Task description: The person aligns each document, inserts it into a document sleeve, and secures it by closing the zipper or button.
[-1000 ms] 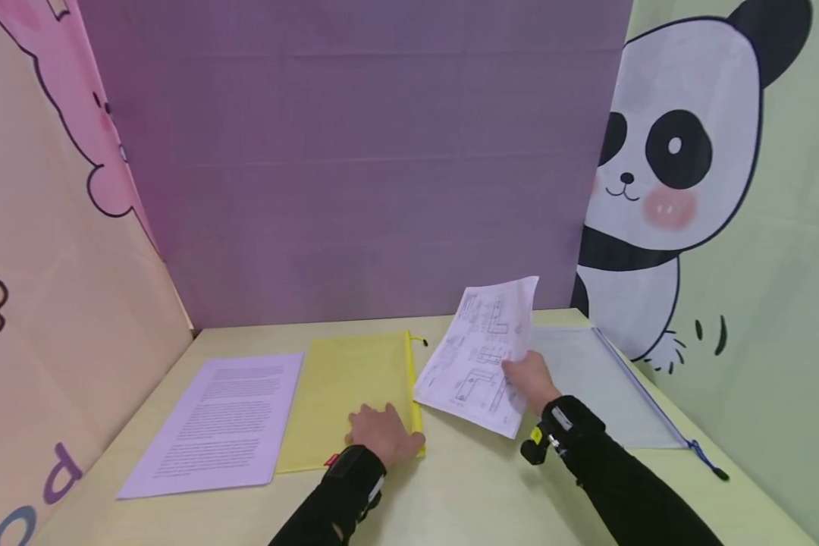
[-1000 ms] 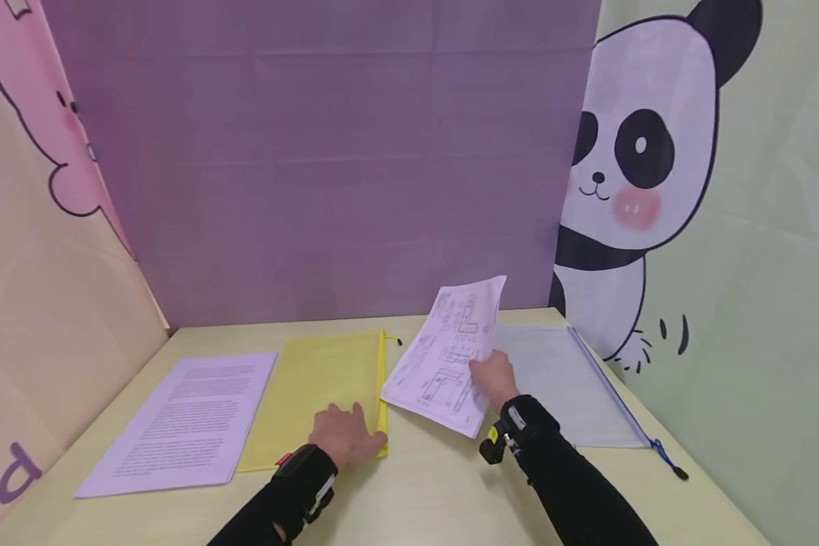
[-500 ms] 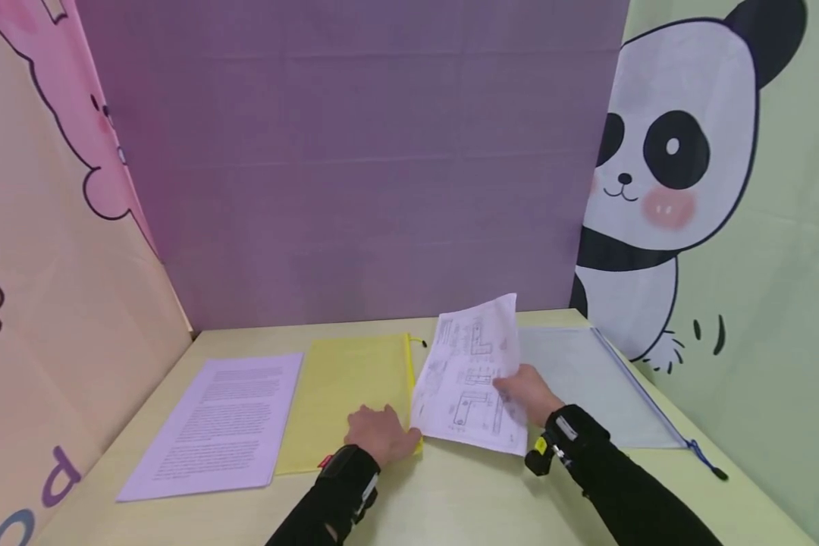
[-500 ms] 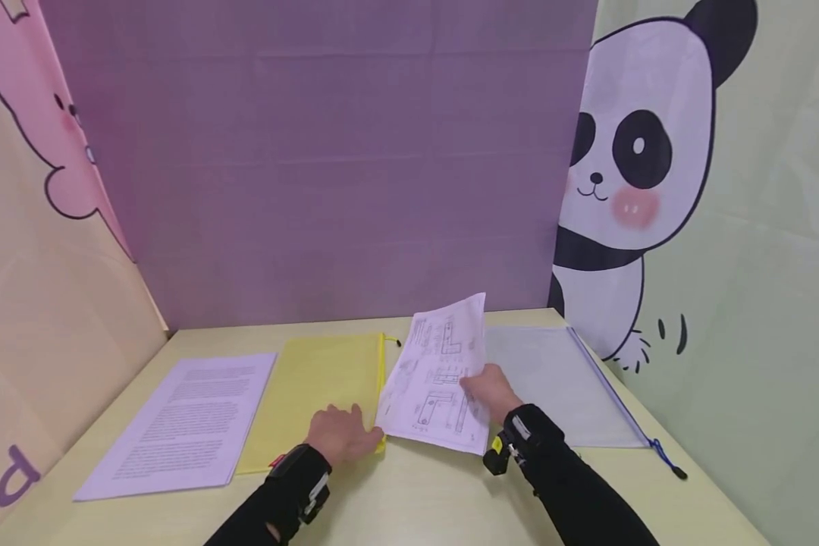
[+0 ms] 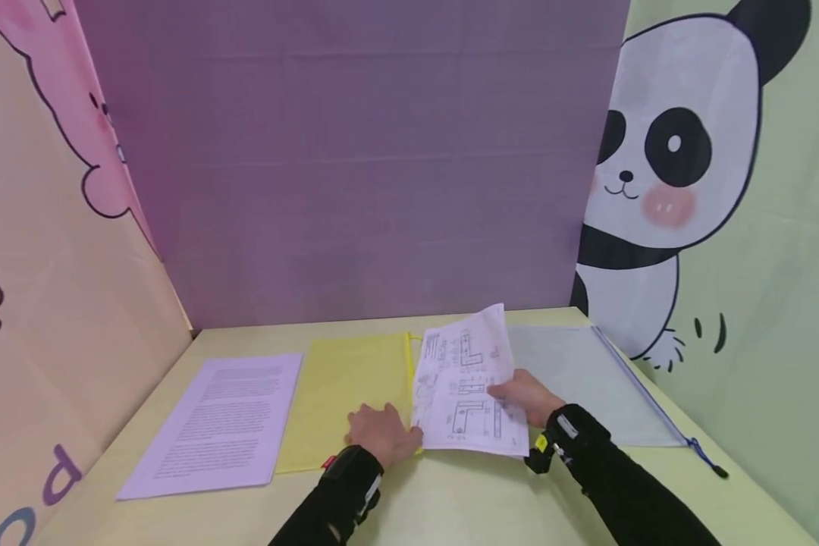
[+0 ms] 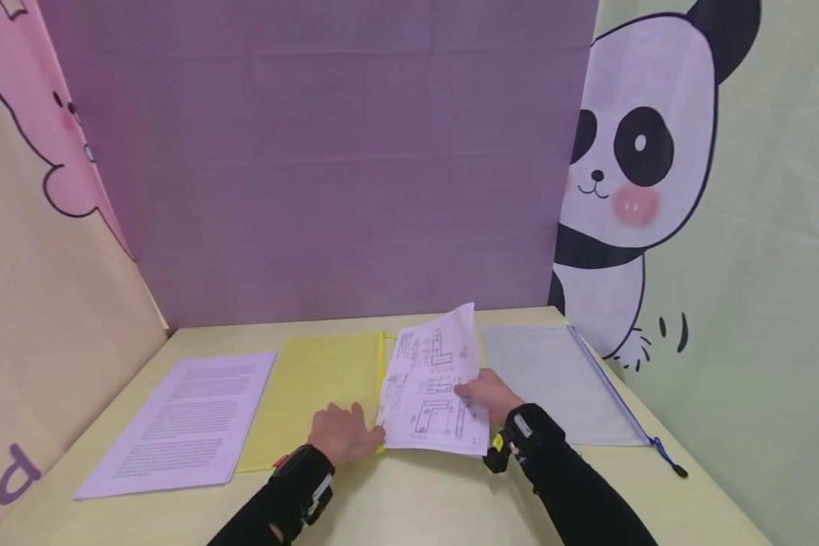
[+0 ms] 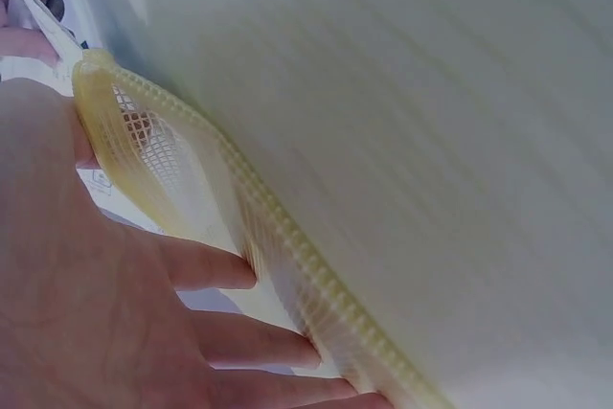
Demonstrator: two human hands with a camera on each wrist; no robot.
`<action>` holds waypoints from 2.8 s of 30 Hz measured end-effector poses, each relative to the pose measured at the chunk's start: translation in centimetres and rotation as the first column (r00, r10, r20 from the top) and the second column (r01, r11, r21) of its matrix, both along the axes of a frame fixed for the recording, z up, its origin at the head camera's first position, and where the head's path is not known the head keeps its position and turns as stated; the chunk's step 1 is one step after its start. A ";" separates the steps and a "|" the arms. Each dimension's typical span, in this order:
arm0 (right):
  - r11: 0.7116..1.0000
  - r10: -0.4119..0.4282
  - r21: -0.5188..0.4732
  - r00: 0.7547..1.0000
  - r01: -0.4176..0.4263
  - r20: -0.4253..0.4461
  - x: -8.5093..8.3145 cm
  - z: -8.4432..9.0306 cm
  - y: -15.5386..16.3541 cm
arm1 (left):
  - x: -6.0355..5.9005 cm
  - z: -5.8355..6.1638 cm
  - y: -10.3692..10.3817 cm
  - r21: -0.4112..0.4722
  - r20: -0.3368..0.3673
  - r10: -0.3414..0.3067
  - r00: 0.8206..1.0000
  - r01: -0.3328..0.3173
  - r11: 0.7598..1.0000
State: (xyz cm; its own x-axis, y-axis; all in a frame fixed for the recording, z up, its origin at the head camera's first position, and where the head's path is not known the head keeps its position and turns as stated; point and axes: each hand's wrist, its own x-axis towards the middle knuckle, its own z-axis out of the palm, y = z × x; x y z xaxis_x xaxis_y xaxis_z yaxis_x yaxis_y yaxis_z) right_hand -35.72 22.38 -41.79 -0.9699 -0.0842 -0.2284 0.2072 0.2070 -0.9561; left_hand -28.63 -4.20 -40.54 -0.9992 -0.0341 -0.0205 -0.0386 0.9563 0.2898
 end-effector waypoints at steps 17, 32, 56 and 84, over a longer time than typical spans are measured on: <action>0.995 0.085 -0.056 0.995 -0.082 0.046 -1.5 -0.1 -0.5 | -0.4 0.0 0.1 -0.063 0.029 -0.004 1.000 0.006 0.998; 0.987 0.082 -0.145 0.989 -0.064 0.124 0.8 -0.2 -0.4 | -0.3 -0.1 0.3 -0.059 0.025 0.011 1.000 -0.009 0.998; 0.999 -0.015 0.034 0.993 0.011 0.117 -0.3 0.1 0.4 | 0.1 0.3 0.3 -0.040 0.059 0.008 0.998 -0.006 0.999; 0.995 -0.004 0.101 0.998 -0.003 0.069 -1.3 0.3 -2.1 | -0.5 0.4 0.1 -0.041 0.061 0.001 0.998 0.002 0.999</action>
State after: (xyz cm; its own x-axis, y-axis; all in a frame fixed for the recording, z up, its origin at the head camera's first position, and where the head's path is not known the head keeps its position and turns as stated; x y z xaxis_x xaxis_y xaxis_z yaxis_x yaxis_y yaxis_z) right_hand -36.98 20.30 -41.50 -0.9515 -0.0565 -0.3023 0.2724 0.3012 -0.9138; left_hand -29.16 -4.08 -40.14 -0.9962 -0.0357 -0.0799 -0.0546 0.9672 0.2479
